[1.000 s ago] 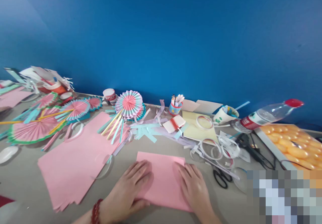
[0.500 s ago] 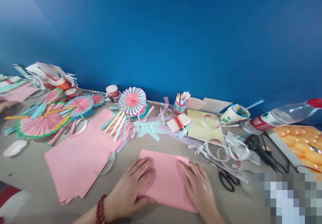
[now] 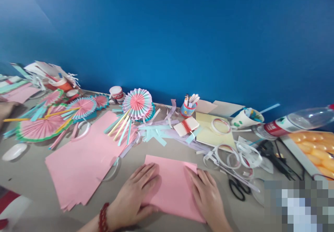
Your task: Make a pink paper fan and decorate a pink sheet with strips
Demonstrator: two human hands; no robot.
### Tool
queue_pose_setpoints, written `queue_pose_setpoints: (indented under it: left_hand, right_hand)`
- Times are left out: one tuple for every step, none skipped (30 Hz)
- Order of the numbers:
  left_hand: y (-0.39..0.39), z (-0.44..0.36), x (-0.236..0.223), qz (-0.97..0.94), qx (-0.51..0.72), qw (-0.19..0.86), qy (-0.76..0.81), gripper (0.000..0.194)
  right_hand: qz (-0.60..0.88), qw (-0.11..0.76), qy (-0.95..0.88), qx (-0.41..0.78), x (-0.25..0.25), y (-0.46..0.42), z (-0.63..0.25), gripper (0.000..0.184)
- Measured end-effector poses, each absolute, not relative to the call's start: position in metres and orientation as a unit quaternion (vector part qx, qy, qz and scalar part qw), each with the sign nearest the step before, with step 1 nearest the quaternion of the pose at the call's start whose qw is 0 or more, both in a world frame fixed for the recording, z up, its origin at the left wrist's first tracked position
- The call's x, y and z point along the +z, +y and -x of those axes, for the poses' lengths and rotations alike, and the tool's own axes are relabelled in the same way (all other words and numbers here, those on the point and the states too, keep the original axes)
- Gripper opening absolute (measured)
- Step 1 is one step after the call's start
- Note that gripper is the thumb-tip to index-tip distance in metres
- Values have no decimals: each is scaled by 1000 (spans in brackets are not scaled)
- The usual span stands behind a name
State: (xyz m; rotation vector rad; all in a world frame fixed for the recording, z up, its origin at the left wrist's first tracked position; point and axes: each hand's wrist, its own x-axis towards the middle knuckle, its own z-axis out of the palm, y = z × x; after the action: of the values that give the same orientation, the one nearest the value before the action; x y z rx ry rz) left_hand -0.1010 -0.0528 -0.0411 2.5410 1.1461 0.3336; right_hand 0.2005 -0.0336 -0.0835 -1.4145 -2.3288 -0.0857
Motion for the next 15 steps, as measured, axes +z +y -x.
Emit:
queue_pose_setpoints:
  left_hand:
    - [-53,101,-41,-892,118,167,402,66]
    - [-53,101,-41,-893,118,167,402,66]
    - [-53,101,-42,-893,118,168,401,66]
    - [-53,101,-42,-893,115,169,401,66]
    - [-53,102,-43,-893,112,170,401,67]
    - [-53,102,-43,-893,108,172,401,67]
    - [-53,102,-43,-893,103,174,402,67]
    - [-53,102,-44,-893,98,176,402,67]
    - [-53,102,-44,-893,96,177,402,67]
    - [-53,102,-43,-893,96,179,402,67]
    - [-53,102,-43,-892,98,180,402,67]
    - [-53,102,-43,-892,100,181,401,67]
    - [-52,102,-43,-892,103,181,401,67]
    - [-52,102,-43,-892,105,180,401,67]
    - [-52,102,-43,-892,106,178,401,67]
  right_hand:
    - [507,204,-837,-32,-84,-34,-201,43]
    - [507,202,-837,-32,-84,-34,-201,43]
    - [508,201,-837,-31,-84,-34,-201,42]
    - [508,201,-837,-30,-84,-34,-201,42]
    - [509,201,-836,-29,-84,-34,-201,42]
    - [510,202,-836,-27,-84,-34,-201,42]
    - [511,204,-835,-24,-84,-34,-201,42]
    - [512,204,-834,-21,-83,-34,-201,43]
    - [513,205,-833,-18,-83,-34,-200,43]
    - [513,207,-833,-14,-82,-34,-200,43]
    - [513,207,-833,-12,-81,-34,-199,43]
    - [514,208,-832,-10,-81,-33,-199,44]
    - [514,210,-831,-9,-81,-33,-199,43]
    - [516,213,-830,-9,-80,-34,-199,43]
    - [517,216,-828,-7,-81,-34,-199,43]
